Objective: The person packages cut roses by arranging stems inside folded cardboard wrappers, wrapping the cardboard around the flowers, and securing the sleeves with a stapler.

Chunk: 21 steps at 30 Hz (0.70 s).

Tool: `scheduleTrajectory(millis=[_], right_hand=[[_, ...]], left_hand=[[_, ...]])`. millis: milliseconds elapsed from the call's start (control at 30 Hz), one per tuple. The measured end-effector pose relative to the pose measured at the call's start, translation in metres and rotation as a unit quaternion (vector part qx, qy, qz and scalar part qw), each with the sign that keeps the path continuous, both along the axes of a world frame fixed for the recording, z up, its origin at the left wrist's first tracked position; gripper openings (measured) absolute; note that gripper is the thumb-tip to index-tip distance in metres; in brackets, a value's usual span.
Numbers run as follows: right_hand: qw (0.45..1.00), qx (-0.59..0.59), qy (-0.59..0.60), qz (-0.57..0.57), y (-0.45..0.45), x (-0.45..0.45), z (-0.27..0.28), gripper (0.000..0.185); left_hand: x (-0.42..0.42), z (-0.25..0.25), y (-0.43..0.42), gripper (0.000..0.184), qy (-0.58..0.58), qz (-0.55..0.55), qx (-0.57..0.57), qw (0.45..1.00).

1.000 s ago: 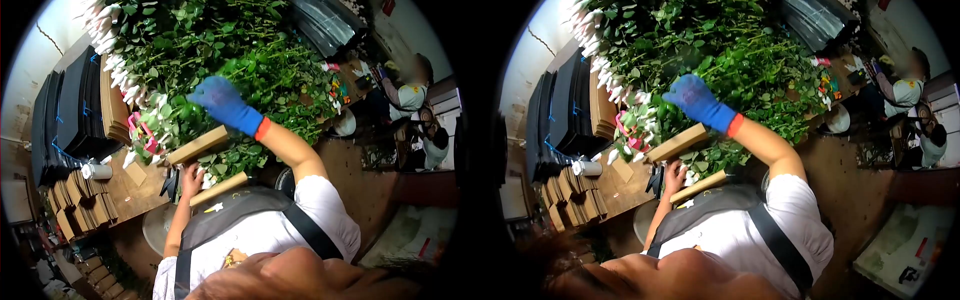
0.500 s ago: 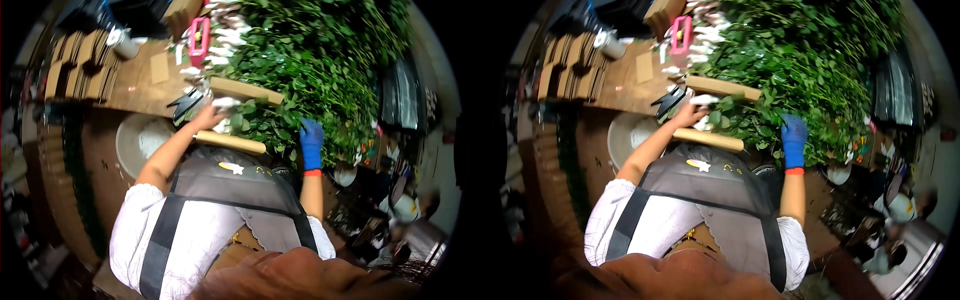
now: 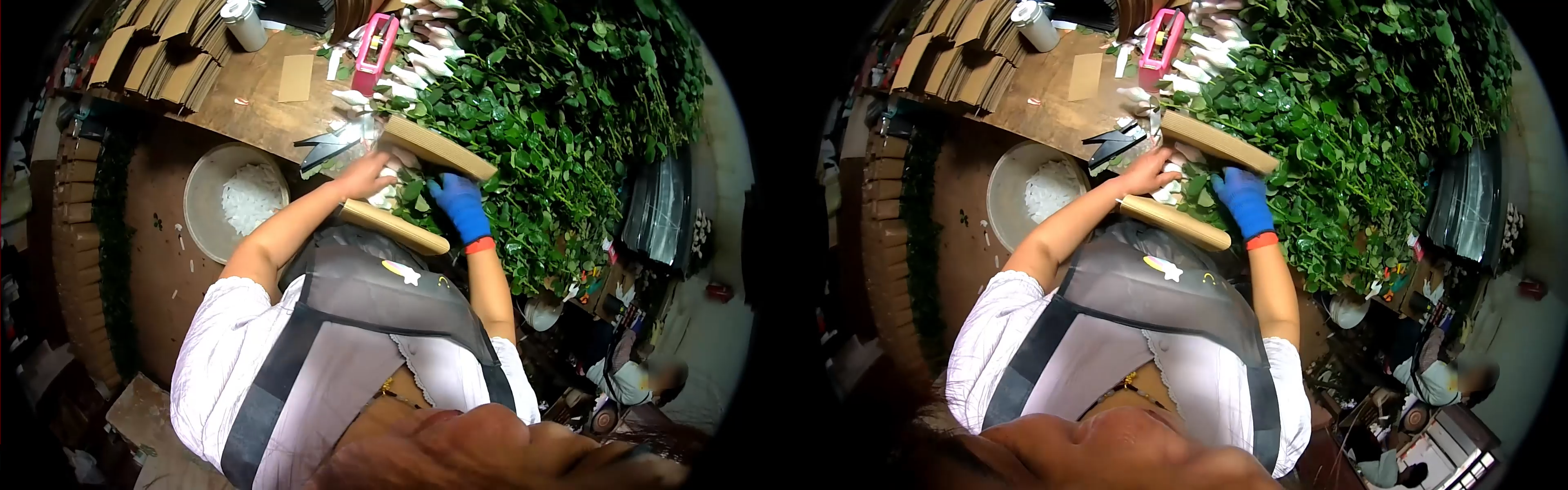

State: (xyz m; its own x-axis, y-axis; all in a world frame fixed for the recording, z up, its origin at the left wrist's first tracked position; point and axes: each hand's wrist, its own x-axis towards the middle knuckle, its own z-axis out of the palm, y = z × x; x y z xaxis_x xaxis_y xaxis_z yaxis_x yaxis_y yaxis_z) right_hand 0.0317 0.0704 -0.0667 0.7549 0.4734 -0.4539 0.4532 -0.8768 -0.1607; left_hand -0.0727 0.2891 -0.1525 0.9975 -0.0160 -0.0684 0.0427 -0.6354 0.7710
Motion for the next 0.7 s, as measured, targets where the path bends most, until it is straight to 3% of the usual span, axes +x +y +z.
scheduleTrajectory(millis=[33,67,133,167,333,367,500,600,700], right_hand=[[0.999,-0.025,0.005,0.021,0.01,0.004,-0.01,0.042],[1.0,0.002,-0.002,0.017,0.012,0.003,-0.018,0.042],[0.999,0.05,-0.013,0.008,0.016,-0.005,-0.016,0.042],[1.0,0.012,0.022,-0.01,0.018,-0.004,-0.015,0.043],[0.999,0.045,-0.006,0.005,0.011,-0.011,-0.018,0.047],[0.999,0.039,0.002,0.0,0.013,-0.009,-0.014,0.049],[0.992,-0.114,0.012,-0.049,0.018,-0.002,-0.038,0.051],[0.995,-0.088,-0.031,-0.025,0.012,-0.004,-0.049,0.05],[0.994,-0.092,-0.058,-0.017,0.012,-0.008,-0.049,0.05]], left_hand=[[0.0,0.0,0.001,0.052,-0.027,-0.005,0.007,1.0],[0.001,0.0,0.002,0.054,0.002,-0.016,0.009,1.0],[0.001,-0.003,0.001,0.052,-0.066,-0.007,-0.007,0.998],[0.003,-0.006,0.0,0.049,-0.053,0.008,-0.014,0.998],[0.028,0.013,0.002,0.036,0.06,0.123,-0.06,0.989],[0.026,-0.004,0.0,0.026,0.013,0.135,-0.071,0.988],[0.015,-0.014,0.002,0.021,-0.021,0.191,-0.107,0.976],[0.015,-0.009,0.003,0.018,-0.015,0.183,-0.115,0.976],[0.011,0.002,0.0,0.012,-0.074,0.248,-0.168,0.951]])
